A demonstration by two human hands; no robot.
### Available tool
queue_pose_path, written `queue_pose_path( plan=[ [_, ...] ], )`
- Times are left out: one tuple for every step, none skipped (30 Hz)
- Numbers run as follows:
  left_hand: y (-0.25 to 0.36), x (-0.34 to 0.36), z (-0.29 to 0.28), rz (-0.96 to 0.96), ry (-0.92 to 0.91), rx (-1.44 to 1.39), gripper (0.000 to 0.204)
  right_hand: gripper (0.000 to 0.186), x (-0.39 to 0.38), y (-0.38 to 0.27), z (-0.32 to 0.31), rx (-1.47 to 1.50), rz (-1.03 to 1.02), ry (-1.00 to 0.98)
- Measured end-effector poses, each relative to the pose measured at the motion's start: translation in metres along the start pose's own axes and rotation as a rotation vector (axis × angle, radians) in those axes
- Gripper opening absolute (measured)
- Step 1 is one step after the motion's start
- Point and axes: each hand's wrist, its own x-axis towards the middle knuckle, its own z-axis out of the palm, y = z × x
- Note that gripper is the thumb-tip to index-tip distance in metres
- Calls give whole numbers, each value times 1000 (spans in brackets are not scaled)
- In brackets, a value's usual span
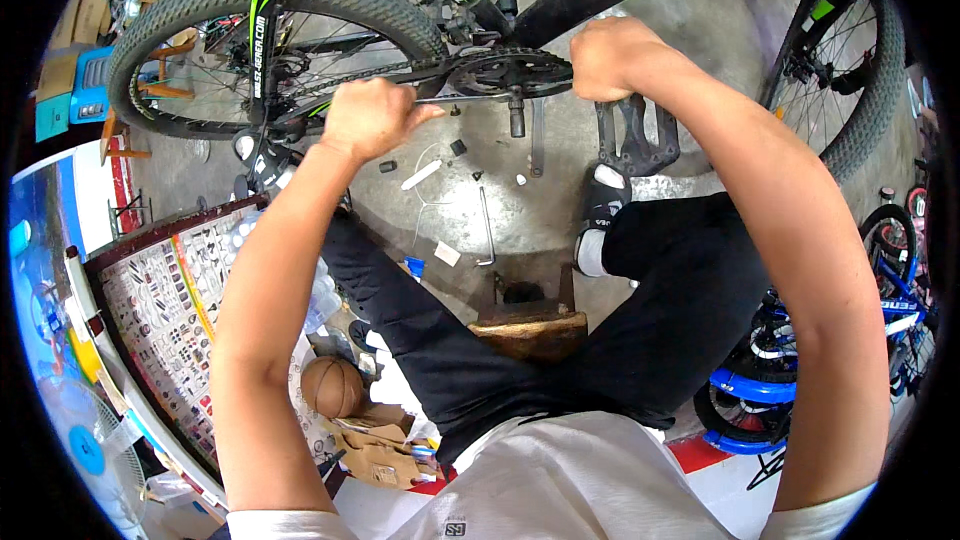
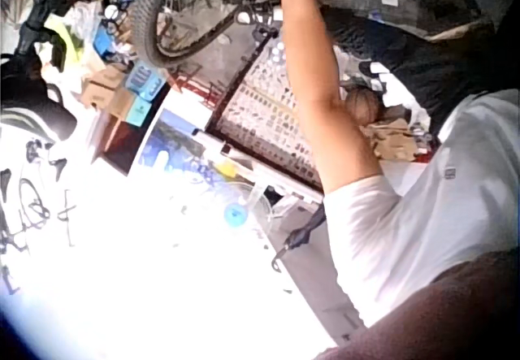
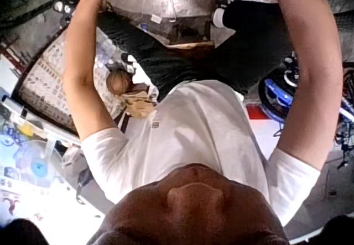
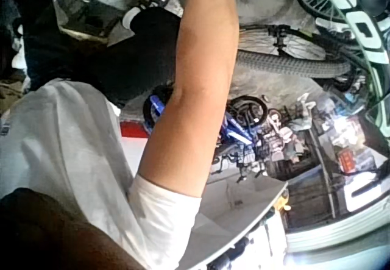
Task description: The person disassembles a bicycle crankset and bottom bracket, using a wrench to remove the pedal and crank arm, and then removes internal components from the frame.
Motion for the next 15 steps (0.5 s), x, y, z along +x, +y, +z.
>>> queue_pose_path(
  plan=[
    [-4,0,-5,2,-27,27,58,32,0,1,0,2,2,-3],
    [-11,-1,-6,14,-8,26,59,32,0,1,0,-6,3,-11],
    [-12,-2,-9,19,-9,25,59,32,1,3,1,-14,7,-19],
    [-11,-6,-13,-21,-4,10,60,32,1,5,3,-11,10,-21],
    [-9,-8,-14,-62,0,-6,61,31,3,8,6,-14,5,-24],
    [-9,-13,-12,-99,-28,-42,54,31,2,8,6,-16,-3,-24],
    [-9,-17,-6,-98,-29,-40,54,31,2,8,6,-14,-3,-23],
    [-8,-22,1,-92,78,-99,48,30,0,8,5,-19,-2,3],
    [-7,-26,5,-84,182,-159,42,30,-1,7,5,-22,-3,27],
    [-5,-29,7,-75,184,-196,28,30,0,7,5,-17,-2,24],
    [-5,-29,10,-71,181,-196,28,30,1,6,4,-5,-3,7],
    [-5,-30,13,-47,233,-179,23,30,1,5,3,5,-6,-10],
    [-6,-30,17,-23,286,-161,19,30,2,4,0,6,-5,-12],
    [-6,-29,21,-21,285,-163,19,34,2,2,-2,-8,11,-58],
    [-6,-27,23,-30,290,-165,17,38,2,1,-3,-23,27,-103]
  ],
)
